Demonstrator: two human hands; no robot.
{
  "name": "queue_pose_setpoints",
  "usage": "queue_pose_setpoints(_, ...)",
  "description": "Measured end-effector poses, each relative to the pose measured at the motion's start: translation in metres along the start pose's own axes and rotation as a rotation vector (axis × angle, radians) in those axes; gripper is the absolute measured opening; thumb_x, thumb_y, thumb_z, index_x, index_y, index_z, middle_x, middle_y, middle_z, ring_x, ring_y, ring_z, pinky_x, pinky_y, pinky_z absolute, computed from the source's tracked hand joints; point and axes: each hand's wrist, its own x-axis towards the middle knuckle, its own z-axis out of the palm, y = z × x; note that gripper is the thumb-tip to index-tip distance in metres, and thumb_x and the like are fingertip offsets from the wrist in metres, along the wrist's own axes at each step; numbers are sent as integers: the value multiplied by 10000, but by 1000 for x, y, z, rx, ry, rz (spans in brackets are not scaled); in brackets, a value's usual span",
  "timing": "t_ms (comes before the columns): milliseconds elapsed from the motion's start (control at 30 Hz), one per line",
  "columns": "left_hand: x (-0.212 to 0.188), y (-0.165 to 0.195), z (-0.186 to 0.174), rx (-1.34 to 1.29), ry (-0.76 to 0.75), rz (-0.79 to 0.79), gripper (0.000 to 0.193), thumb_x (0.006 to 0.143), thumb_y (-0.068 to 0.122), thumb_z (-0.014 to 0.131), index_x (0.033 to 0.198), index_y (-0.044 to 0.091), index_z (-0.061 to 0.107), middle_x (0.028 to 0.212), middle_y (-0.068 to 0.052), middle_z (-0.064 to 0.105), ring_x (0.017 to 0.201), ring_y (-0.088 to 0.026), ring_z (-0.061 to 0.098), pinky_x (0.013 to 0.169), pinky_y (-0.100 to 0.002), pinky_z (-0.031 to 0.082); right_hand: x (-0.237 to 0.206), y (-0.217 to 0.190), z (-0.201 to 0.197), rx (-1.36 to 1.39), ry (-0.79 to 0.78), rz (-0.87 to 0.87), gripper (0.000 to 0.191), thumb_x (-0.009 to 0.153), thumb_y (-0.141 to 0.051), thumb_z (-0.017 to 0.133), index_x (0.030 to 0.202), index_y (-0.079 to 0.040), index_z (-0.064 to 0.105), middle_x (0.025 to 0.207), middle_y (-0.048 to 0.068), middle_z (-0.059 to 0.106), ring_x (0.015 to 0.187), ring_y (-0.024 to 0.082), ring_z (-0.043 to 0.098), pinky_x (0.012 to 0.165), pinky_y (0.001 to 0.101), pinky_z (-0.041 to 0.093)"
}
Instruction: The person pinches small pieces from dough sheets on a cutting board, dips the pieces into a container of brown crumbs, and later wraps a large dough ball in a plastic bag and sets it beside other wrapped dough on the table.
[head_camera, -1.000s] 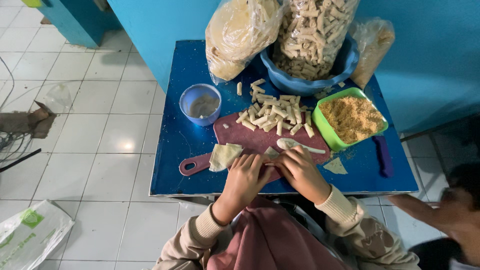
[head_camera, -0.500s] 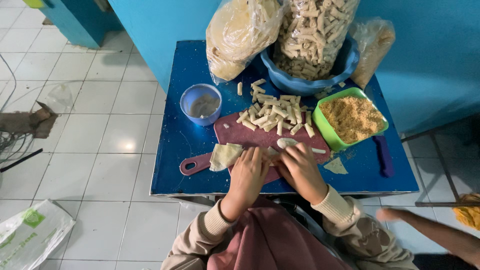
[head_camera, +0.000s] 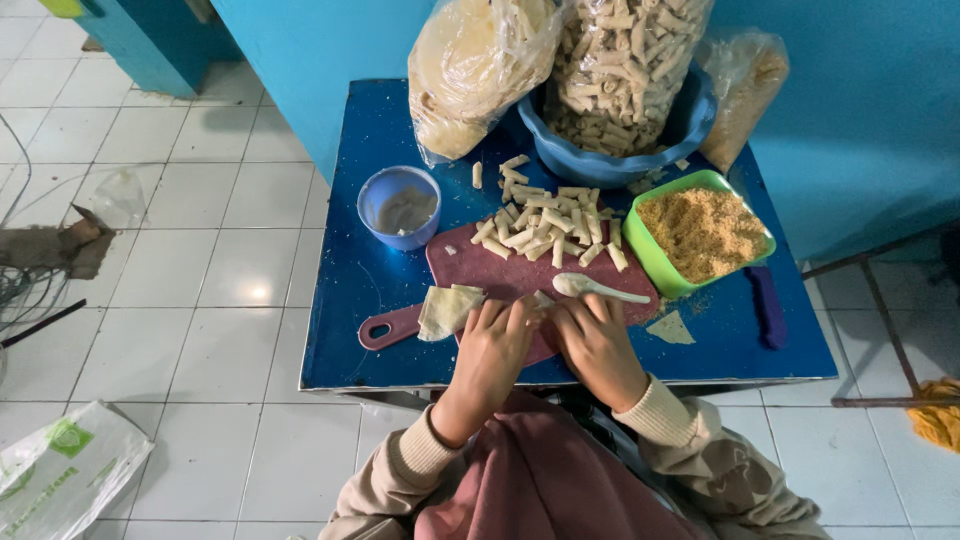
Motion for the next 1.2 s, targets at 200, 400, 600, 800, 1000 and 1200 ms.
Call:
queue_pose_setpoints(200,3,4,1,2,52,-83,161,924,141,679,1079,99,680,998,-57,663,991,-279,592,885,-418,468,1,-7,7,-67,39,85,287,831,-104,653,1097,4,659,1150,138,635,1083,305,556,947,467,438)
queue_pose_setpoints(400,4,10,0,30,88,-100,212,862,98,675,1073,91,688,1054,-56,652,1029,-279,601,903,-403,497,0,-6,7,-98,27,63,294,832,-135,664,1102,-20,679,1156,101,637,1126,280,554,944,483,422)
queue_pose_setpoints(600,1,12,3,99,97,-72,335,848,109,672,1172,26,653,1038,-77,666,1027,-280,609,866,-385,514,-5,-7,0,-54,60,56,315,849,-160,672,1153,-83,706,1169,23,653,1123,224,552,906,478,388)
queue_pose_setpoints(800,3,10,-1,97,82,-59,225,855,106,664,1078,82,670,1035,-55,688,1017,-258,623,885,-384,505,2,-3,2,-72,26,66,293,855,-143,664,1127,-43,704,1199,53,641,1161,234,547,952,472,404)
queue_pose_setpoints(1000,4,8,3,163,112,-35,339,844,102,624,1173,58,694,1146,-64,672,1083,-260,601,945,-396,475,3,5,15,-98,9,84,251,855,-139,654,1089,-61,702,1248,53,640,1155,239,529,961,446,404)
queue_pose_setpoints(1200,-1,4,12,285,58,-34,440,870,116,568,1289,29,667,1323,-93,641,1297,-289,534,1160,-505,338,-2,5,26,-191,40,23,295,953,-165,636,1238,-116,698,1280,-11,659,1204,142,535,993,451,366)
